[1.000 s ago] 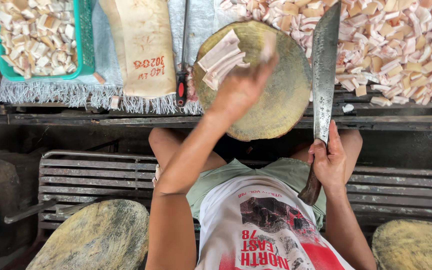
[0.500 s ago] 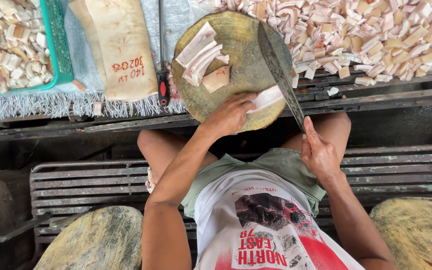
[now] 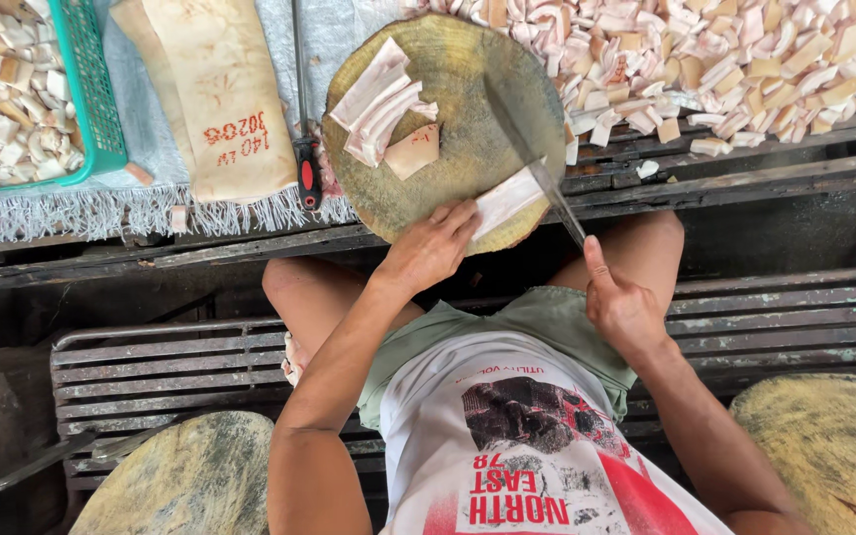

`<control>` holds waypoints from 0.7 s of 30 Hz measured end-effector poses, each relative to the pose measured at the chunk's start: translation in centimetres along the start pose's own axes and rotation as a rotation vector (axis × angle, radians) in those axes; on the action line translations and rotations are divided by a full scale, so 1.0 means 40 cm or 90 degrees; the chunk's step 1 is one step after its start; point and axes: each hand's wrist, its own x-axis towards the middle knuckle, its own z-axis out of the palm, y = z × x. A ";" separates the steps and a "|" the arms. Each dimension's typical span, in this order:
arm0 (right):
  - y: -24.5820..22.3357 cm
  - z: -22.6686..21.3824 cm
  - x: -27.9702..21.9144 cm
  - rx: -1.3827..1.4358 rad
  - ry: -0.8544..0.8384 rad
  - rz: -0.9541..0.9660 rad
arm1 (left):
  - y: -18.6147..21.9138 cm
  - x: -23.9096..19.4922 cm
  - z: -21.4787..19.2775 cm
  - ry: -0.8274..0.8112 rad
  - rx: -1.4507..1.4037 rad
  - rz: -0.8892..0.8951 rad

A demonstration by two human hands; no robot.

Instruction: The person cuts large pieces of animal hide into small strips and cubes using a large cleaver on a wooden cutting board.

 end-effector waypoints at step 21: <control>-0.034 -0.052 0.012 -0.004 0.091 -0.005 | -0.017 0.015 0.082 0.015 0.093 0.037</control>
